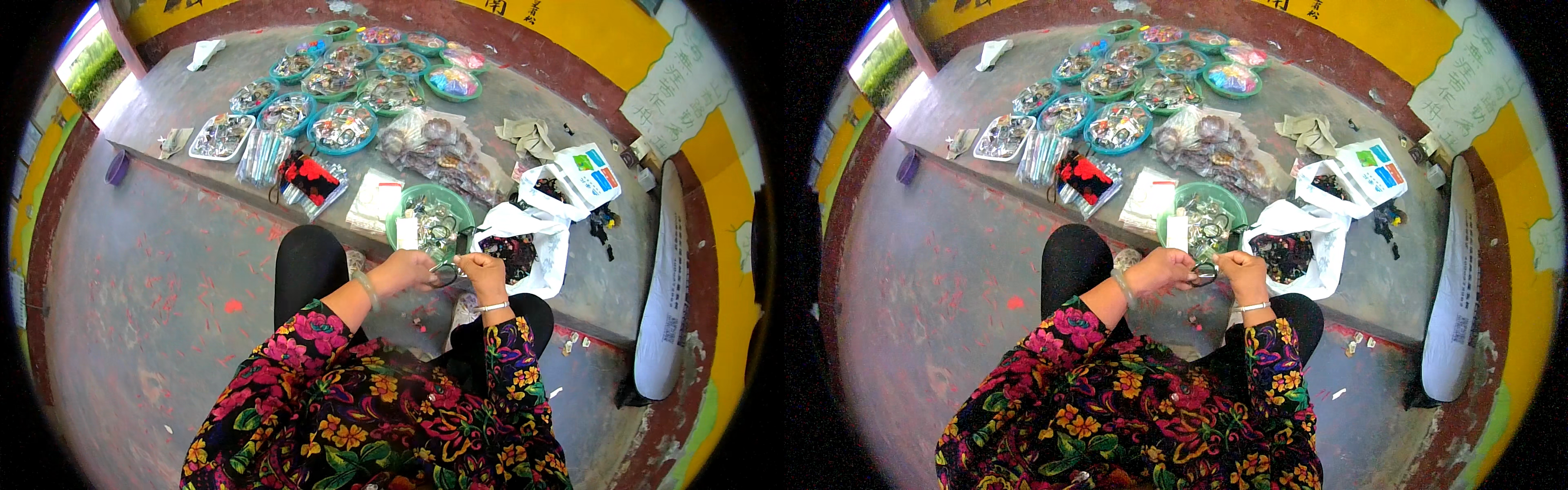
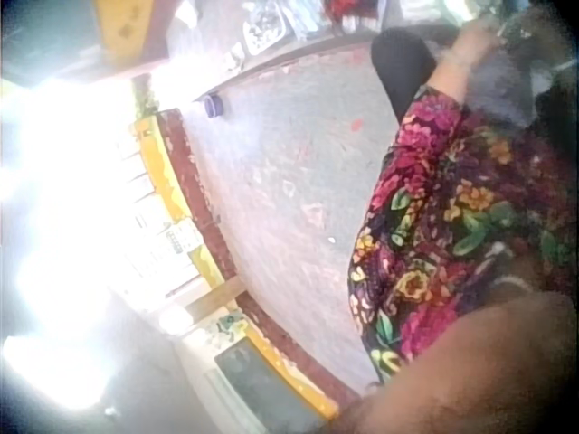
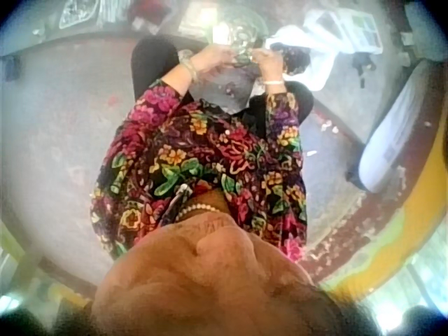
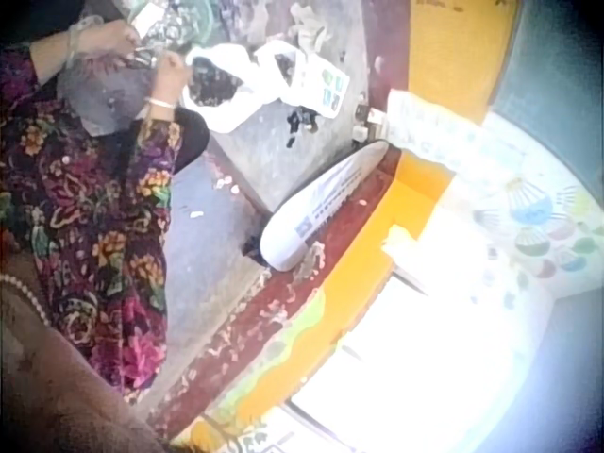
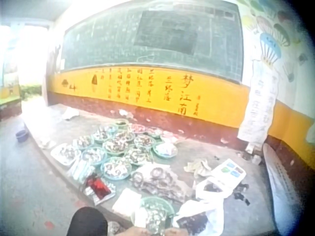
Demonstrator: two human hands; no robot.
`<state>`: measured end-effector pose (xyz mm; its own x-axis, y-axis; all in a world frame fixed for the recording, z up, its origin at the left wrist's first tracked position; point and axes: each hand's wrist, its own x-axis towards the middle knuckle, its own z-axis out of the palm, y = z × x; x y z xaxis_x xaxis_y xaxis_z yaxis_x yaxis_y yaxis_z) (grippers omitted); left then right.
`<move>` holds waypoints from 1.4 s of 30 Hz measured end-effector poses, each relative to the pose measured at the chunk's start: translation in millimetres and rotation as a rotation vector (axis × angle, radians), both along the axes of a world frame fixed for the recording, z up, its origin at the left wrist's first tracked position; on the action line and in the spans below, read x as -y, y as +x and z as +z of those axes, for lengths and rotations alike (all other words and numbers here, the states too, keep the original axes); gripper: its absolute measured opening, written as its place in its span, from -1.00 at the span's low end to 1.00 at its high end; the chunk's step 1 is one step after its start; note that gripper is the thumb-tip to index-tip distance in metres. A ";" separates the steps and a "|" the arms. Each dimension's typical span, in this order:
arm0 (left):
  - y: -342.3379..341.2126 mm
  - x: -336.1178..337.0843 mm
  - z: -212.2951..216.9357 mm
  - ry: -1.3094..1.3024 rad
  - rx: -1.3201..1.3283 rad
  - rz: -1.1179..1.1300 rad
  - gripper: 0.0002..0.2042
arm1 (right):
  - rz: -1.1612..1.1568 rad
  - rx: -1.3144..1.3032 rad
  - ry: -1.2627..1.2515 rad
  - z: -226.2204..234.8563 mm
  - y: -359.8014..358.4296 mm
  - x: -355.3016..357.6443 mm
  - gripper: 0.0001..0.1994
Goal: The person sits on the floor and packs small hair accessories into clear plastic bags. They pick up items from a green bowl and a white bag, place them into the packaging, and seal the bags. The person handles the items one by one, organizing them into the bags.
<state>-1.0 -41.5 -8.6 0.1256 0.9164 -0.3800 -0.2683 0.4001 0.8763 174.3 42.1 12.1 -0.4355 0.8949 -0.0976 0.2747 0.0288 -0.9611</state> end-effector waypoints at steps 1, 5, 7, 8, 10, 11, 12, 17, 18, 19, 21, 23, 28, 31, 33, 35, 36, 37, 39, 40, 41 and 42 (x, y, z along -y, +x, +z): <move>-0.6 0.6 6.3 -0.036 -0.032 -0.002 -0.89 | -0.024 -0.003 0.002 -1.3 0.8 -0.2 -0.82; -9.5 3.0 0.8 -0.128 -0.014 0.124 -0.88 | -0.198 -0.175 -0.042 -6.7 7.8 -13.8 -0.82; -16.1 1.3 -17.4 -0.151 0.013 0.222 -0.87 | -0.210 -0.238 -0.114 0.9 9.9 -15.7 -0.81; -19.0 0.5 -22.7 -0.165 -0.002 0.257 -0.87 | -0.216 -0.269 -0.151 6.8 10.7 -15.6 -0.81; -21.9 -2.2 -39.8 -0.192 -0.012 0.345 -0.87 | -0.200 -0.271 -0.165 12.2 7.4 -12.3 -0.80; -22.1 -4.1 -52.2 -0.205 -0.002 0.398 -0.87 | -0.182 -0.275 -0.165 11.8 6.7 -11.5 -0.80; -20.4 -6.3 -52.8 -0.216 0.007 0.446 -0.87 | -0.167 -0.279 -0.163 11.4 6.6 -11.6 -0.80; -20.1 -12.1 -91.5 -0.225 -0.020 0.501 -0.89 | -0.132 -0.287 -0.169 16.5 4.3 -9.7 -0.80; -18.7 -16.6 -88.4 -0.217 -0.054 0.493 -0.90 | -0.131 -0.286 -0.169 17.5 5.6 -10.2 -0.80; -16.7 -19.2 -85.6 -0.232 -0.081 0.485 -0.89 | -0.127 -0.270 -0.168 19.9 7.1 -10.3 -0.79; -9.9 -23.2 -72.1 -0.261 -0.136 0.473 -0.89 | -0.122 -0.257 -0.177 24.2 7.9 -10.4 -0.79; -12.4 -36.6 -91.4 -0.243 -0.097 0.474 -0.86 | -0.119 -0.270 -0.185 23.8 6.6 -11.0 -0.80; -20.3 -78.3 -86.5 -0.140 0.039 0.634 -0.80 | -0.090 -0.253 -0.197 19.8 5.0 -14.4 -0.81; -35.6 -89.9 -121.4 -0.169 -0.040 0.775 -0.79 | -0.070 -0.238 -0.187 17.5 3.9 -12.4 -0.82; -44.4 -82.9 -141.6 -0.183 -0.333 0.763 -0.80 | -0.060 -0.232 -0.182 17.6 4.5 -14.1 -0.82; -54.5 -72.2 -179.0 -0.200 -0.555 0.780 -0.79 | -0.036 -0.239 -0.196 20.5 1.9 -10.9 -0.82; -50.1 -72.1 -174.9 -0.205 -0.683 0.697 -0.78 | -0.043 -0.238 -0.199 18.1 3.0 -11.5 -0.82; -44.2 -71.3 -159.9 -0.206 -0.809 0.615 -0.77 | -0.049 -0.238 -0.198 17.2 3.6 -13.2 -0.82; -36.4 -68.4 -139.1 -0.232 -0.961 0.527 -0.74 | -0.046 -0.237 -0.200 15.7 3.3 -14.0 -0.82; -33.3 -66.3 -134.2 -0.260 -0.990 0.524 -0.72 | -0.039 -0.237 -0.203 14.7 2.6 -13.3 -0.82; -30.6 -64.6 -128.1 -0.287 -1.017 0.519 -0.70 | -0.033 -0.236 -0.205 14.3 1.9 -12.9 -0.81; -27.4 -62.8 -113.5 -0.256 -1.010 0.483 -0.67 | -0.033 -0.234 -0.206 15.0 1.6 -12.5 -0.81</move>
